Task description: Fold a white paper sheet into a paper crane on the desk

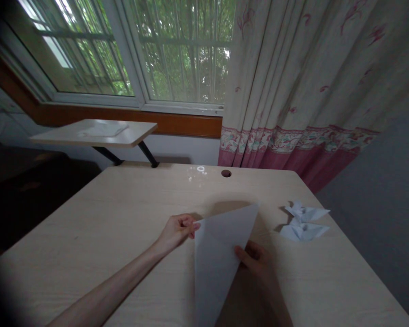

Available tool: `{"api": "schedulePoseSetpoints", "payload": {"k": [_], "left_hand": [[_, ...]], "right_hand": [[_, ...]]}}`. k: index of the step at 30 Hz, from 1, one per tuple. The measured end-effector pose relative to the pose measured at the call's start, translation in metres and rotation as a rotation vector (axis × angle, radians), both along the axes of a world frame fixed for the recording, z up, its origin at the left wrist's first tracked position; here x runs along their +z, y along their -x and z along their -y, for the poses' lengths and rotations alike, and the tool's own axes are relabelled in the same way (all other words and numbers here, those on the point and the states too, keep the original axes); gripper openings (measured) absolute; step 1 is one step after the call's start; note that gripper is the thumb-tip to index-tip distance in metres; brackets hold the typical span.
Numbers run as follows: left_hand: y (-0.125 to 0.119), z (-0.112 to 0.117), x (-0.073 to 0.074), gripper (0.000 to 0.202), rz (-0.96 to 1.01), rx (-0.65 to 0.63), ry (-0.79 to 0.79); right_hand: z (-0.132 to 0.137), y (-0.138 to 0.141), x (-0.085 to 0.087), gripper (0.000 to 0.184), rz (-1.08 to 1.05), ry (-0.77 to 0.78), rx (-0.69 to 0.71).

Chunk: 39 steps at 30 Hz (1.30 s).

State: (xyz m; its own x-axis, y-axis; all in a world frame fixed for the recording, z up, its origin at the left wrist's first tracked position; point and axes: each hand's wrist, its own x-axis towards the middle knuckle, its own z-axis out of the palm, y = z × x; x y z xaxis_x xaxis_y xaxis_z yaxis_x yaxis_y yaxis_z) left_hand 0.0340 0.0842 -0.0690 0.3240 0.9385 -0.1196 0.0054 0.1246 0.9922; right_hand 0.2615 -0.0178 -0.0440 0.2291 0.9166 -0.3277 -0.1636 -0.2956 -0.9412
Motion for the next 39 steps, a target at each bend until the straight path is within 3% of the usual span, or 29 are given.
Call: {"api": "schedulePoseSetpoints", "payload": {"k": [8, 14, 20, 25, 29, 34, 39], "left_hand": [[0.0, 0.0, -0.003, 0.047, -0.046, -0.033, -0.008], [-0.001, -0.002, -0.005, 0.045, -0.14, -0.006, -0.113], [0.006, -0.008, -0.001, 0.017, -0.346, 0.101, -0.349], [0.009, -0.009, 0.006, 0.003, -0.574, 0.138, -0.443], [0.005, -0.006, 0.008, 0.006, -0.709, 0.132, -0.494], [0.002, 0.0, 0.01, 0.007, -0.805, 0.12, -0.56], [0.001, 0.007, 0.011, 0.009, -0.852, 0.104, -0.627]], "right_hand": [[0.001, -0.012, -0.01, 0.035, 0.253, 0.077, -0.018], [0.003, -0.01, -0.018, 0.035, 0.306, 0.009, 0.038], [0.005, -0.011, -0.015, 0.035, 0.408, -0.042, 0.113], [0.004, -0.015, -0.02, 0.033, 0.631, -0.025, -0.021], [0.006, -0.006, -0.026, 0.029, 0.9, -0.249, -0.043], [0.008, 0.014, -0.033, 0.026, 1.2, -0.52, 0.156], [0.009, 0.019, -0.039, 0.033, 1.464, -0.548, 0.277]]}}
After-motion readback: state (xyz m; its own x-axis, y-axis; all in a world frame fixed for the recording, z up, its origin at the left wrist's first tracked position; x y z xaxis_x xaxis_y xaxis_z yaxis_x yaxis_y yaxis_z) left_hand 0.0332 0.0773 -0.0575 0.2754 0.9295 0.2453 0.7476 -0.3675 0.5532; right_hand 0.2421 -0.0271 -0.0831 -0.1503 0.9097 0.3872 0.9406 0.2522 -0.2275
